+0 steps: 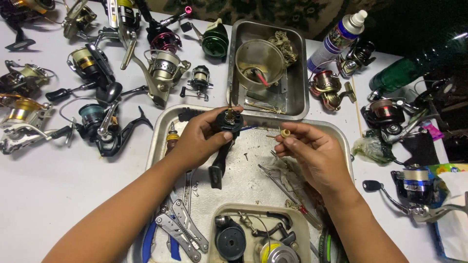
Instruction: The person disassembles a fishing reel handle using a screwdriver and a small brush. They remove the handle knob and a small internal component, then clean the exposed shaft area with the brush. The person then reassembles the handle, inserting the component back into the reel body and securing the knob.
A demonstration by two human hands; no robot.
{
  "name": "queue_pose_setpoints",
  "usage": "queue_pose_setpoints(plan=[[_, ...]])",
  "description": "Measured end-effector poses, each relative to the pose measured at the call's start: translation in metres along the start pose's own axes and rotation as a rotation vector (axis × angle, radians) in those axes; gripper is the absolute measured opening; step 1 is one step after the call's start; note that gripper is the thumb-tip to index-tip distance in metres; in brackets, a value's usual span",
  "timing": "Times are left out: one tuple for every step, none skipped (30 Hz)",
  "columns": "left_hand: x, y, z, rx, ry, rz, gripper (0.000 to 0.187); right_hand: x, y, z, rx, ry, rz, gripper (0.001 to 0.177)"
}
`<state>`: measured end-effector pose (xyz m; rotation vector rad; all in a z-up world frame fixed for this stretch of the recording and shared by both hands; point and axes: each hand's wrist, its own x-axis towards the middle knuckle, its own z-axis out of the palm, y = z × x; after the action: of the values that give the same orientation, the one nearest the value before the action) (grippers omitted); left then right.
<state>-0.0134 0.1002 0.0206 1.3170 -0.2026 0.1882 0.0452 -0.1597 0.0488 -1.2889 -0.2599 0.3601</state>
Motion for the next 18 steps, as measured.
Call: queue_pose_setpoints(plan=[[0.000, 0.001, 0.000, -0.002, -0.004, 0.000, 0.058, -0.001, -0.002, 0.003, -0.001, 0.004, -0.002, 0.034], [0.000, 0.002, 0.000, 0.010, -0.012, -0.004, 0.059, -0.001, -0.004, 0.007, -0.056, 0.002, -0.023, 0.033], [0.000, 0.002, 0.000, 0.022, -0.020, -0.009, 0.060, -0.003, -0.006, 0.010, -0.110, 0.001, -0.044, 0.031], [0.001, -0.003, 0.001, 0.020, -0.025, -0.010, 0.060, -0.003, -0.008, 0.011, -0.111, 0.006, -0.045, 0.031], [0.001, -0.008, 0.001, -0.058, -0.045, -0.053, 0.063, -0.004, -0.009, 0.013, -0.191, -0.002, -0.059, 0.032], [0.001, -0.012, 0.001, -0.136, -0.065, -0.097, 0.066, -0.004, -0.010, 0.015, -0.271, -0.009, -0.073, 0.032], [0.001, -0.007, 0.004, -0.135, -0.066, -0.098, 0.066, -0.004, -0.009, 0.014, -0.269, -0.007, -0.074, 0.032], [0.001, -0.002, 0.007, -0.154, -0.117, -0.115, 0.068, -0.005, -0.008, 0.013, -0.288, -0.025, -0.077, 0.031], [-0.001, 0.003, 0.010, -0.175, -0.167, -0.133, 0.070, -0.005, -0.007, 0.013, -0.307, -0.044, -0.077, 0.029], [-0.001, 0.006, 0.011, -0.174, -0.167, -0.136, 0.070, -0.006, -0.006, 0.013, -0.305, -0.043, -0.076, 0.029], [-0.001, 0.009, 0.012, -0.172, -0.208, -0.137, 0.069, -0.008, -0.006, 0.013, -0.342, -0.068, -0.089, 0.028], [-0.001, 0.011, 0.013, -0.170, -0.249, -0.139, 0.068, -0.009, -0.005, 0.013, -0.379, -0.094, -0.103, 0.026], [-0.001, 0.007, 0.013, -0.172, -0.250, -0.141, 0.068, -0.008, -0.006, 0.014, -0.379, -0.092, -0.100, 0.026], [-0.002, 0.002, 0.012, -0.175, -0.292, -0.163, 0.067, -0.006, -0.007, 0.014, -0.406, -0.132, -0.104, 0.025], [-0.002, -0.003, 0.011, -0.177, -0.335, -0.183, 0.066, -0.005, -0.009, 0.014, -0.431, -0.171, -0.109, 0.025], [-0.003, -0.005, 0.011, -0.178, -0.337, -0.185, 0.066, -0.006, -0.011, 0.017, -0.431, -0.169, -0.107, 0.025], [-0.003, -0.006, 0.010, -0.181, -0.346, -0.209, 0.067, -0.007, -0.014, 0.020, -0.430, -0.174, -0.080, 0.025], [-0.004, -0.008, 0.009, -0.184, -0.355, -0.234, 0.068, -0.009, -0.017, 0.023, -0.428, -0.179, -0.052, 0.025]])
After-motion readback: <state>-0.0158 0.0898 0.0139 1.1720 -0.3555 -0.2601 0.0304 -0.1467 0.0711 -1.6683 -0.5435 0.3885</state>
